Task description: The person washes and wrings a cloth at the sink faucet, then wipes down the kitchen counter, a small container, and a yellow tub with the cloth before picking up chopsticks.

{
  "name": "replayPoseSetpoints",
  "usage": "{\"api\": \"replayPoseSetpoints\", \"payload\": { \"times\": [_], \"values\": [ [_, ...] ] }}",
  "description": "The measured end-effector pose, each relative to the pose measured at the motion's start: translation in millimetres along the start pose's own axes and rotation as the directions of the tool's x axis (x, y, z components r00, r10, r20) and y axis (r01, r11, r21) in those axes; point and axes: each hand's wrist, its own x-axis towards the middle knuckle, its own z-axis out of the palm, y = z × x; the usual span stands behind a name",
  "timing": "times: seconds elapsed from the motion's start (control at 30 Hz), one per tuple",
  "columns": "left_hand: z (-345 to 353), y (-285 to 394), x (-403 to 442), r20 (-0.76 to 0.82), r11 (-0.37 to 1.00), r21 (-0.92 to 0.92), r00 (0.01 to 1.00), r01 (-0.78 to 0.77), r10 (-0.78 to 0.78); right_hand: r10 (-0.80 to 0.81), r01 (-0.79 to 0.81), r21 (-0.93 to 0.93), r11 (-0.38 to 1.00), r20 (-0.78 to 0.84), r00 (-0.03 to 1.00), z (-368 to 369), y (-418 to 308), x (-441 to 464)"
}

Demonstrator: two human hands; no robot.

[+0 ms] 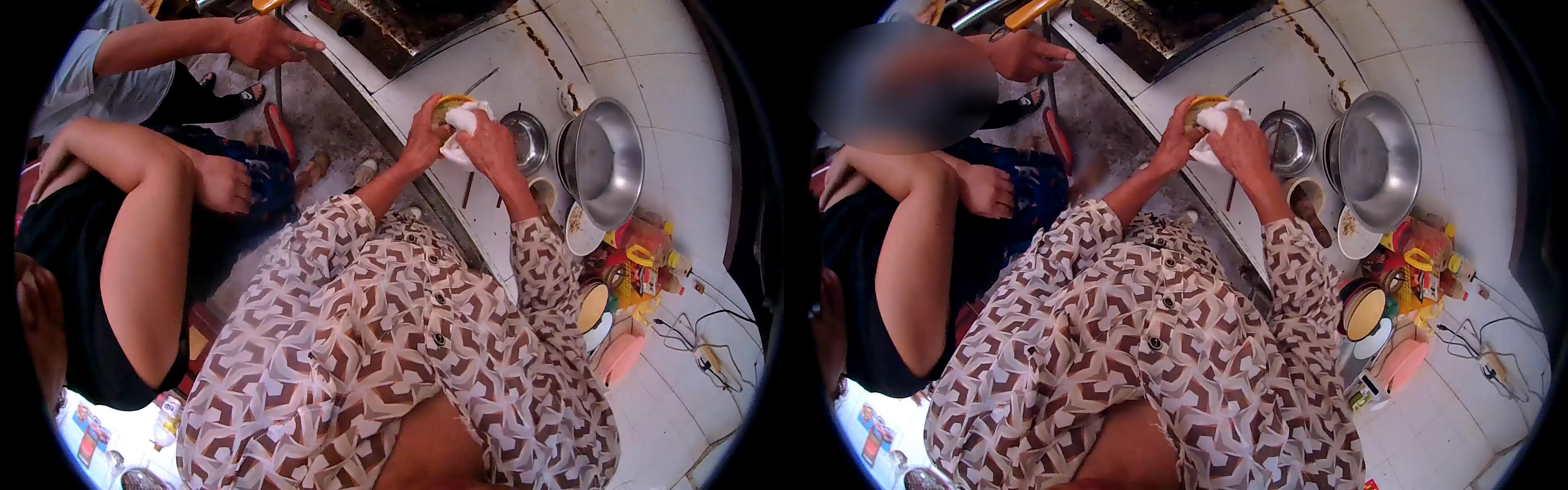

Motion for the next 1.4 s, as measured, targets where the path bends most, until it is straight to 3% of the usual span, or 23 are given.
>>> {"api": "replayPoseSetpoints", "payload": {
  "times": [0.13, 0.17, 0.23, 0.33, 0.4, 0.43, 0.47, 0.53, 0.6, 0.63, 0.73, 0.87, 0.93, 1.03, 1.13, 1.23, 1.3, 1.37, 1.4],
  "values": [
    [-3.1, 7.2, -1.3, 0.013, 0.994, 0.104, 1.0, -0.026, 0.024, 0.063, -0.07, 0.056, 0.996, 0.106, 0.992, -1.0, 2.5, -6.1],
    [-1.6, 4.0, -0.6, 0.013, 0.995, 0.094, 0.999, -0.04, 0.039, 0.07, -0.138, 0.322, 0.937, 0.213, 0.974, 0.8, 5.6, -8.1],
    [1.9, -8.0, 3.7, 0.012, 0.994, 0.076, 0.997, -0.074, 0.074, -0.01, -0.311, 0.732, 0.606, 0.398, 0.917, 9.7, 16.7, -11.8],
    [-1.2, -15.8, 5.1, 0.056, 0.996, 0.043, 0.996, -0.077, 0.075, -0.053, -0.513, 0.8, 0.31, 0.554, 0.831, 8.2, 52.9, -6.7],
    [1.2, -29.1, 10.2, 0.071, 0.979, 0.113, 0.984, -0.168, 0.161, -0.003, -0.456, 0.887, -0.077, 0.457, 0.89, -10.6, 61.8, -18.9],
    [2.1, -36.0, 11.4, 0.079, 0.966, 0.146, 0.976, -0.211, 0.202, 0.029, -0.383, 0.921, -0.075, 0.386, 0.922, -18.9, 58.2, -18.6],
    [0.5, -26.2, 10.2, 0.092, 0.98, 0.123, 0.985, -0.158, 0.147, 0.06, -0.308, 0.949, -0.068, 0.312, 0.948, -27.1, 54.6, -18.3],
    [-2.5, 2.9, 7.9, 0.128, 0.996, 0.081, 0.991, -0.049, 0.039, 0.037, -0.096, 0.94, 0.326, 0.088, 0.995, -35.1, 42.7, -0.1],
    [0.8, -21.1, 18.1, 0.173, 0.998, -0.065, 0.985, -0.012, 0.023, -0.186, 0.261, 0.565, 0.783, -0.188, 0.964, 2.3, 54.6, 19.9],
    [1.8, -31.5, 21.5, 0.194, 0.991, -0.137, 0.981, 0.009, 0.018, -0.345, 0.408, 0.259, 0.876, -0.256, 0.903, 16.6, 55.8, 25.3],
    [1.1, -39.8, 15.1, 0.229, 0.956, -0.243, 0.948, -0.164, 0.221, -0.265, 0.287, 0.057, 0.956, -0.252, 0.931, 15.3, 17.0, 8.0],
    [-3.5, -6.6, 9.3, 0.293, 0.935, -0.353, 0.952, 0.024, 0.087, -0.462, 0.473, 0.012, 0.881, -0.193, 0.866, 13.4, 21.5, 7.4],
    [-2.9, -13.0, 7.7, 0.233, 0.971, -0.239, 0.969, -0.026, 0.083, -0.553, 0.556, 0.001, 0.831, -0.105, 0.826, 6.1, 28.3, 14.2],
    [4.1, -34.5, 12.9, 0.153, 0.99, 0.053, 0.98, -0.134, 0.125, -0.742, 0.729, 0.137, 0.67, 0.092, 0.664, -9.1, 38.5, 23.6],
    [5.3, -16.7, 10.6, 0.183, 0.994, -0.093, 0.98, -0.06, 0.076, -0.622, 0.572, 0.274, 0.773, 0.503, 0.599, -45.4, 50.5, 35.9],
    [7.8, -35.8, 14.8, 0.204, 0.995, -0.099, 0.978, -0.03, 0.05, -0.298, 0.343, 0.032, 0.939, 0.577, 0.761, -75.8, 47.3, 34.7],
    [6.4, -34.8, 15.0, 0.231, 0.997, -0.071, 0.972, -0.029, 0.045, -0.395, 0.366, 0.16, 0.917, 0.218, 0.893, -67.8, 53.3, 33.8],
    [3.1, -30.3, 14.0, 0.261, 0.999, -0.03, 0.964, -0.039, 0.045, -0.396, 0.426, 0.174, 0.888, -0.18, 0.9, -21.3, 52.8, 36.4],
    [2.0, -27.8, 14.1, 0.274, 0.999, -0.013, 0.961, -0.045, 0.047, -0.197, 0.236, 0.191, 0.953, -0.203, 0.959, 0.9, 35.5, 31.5]
  ]
}}
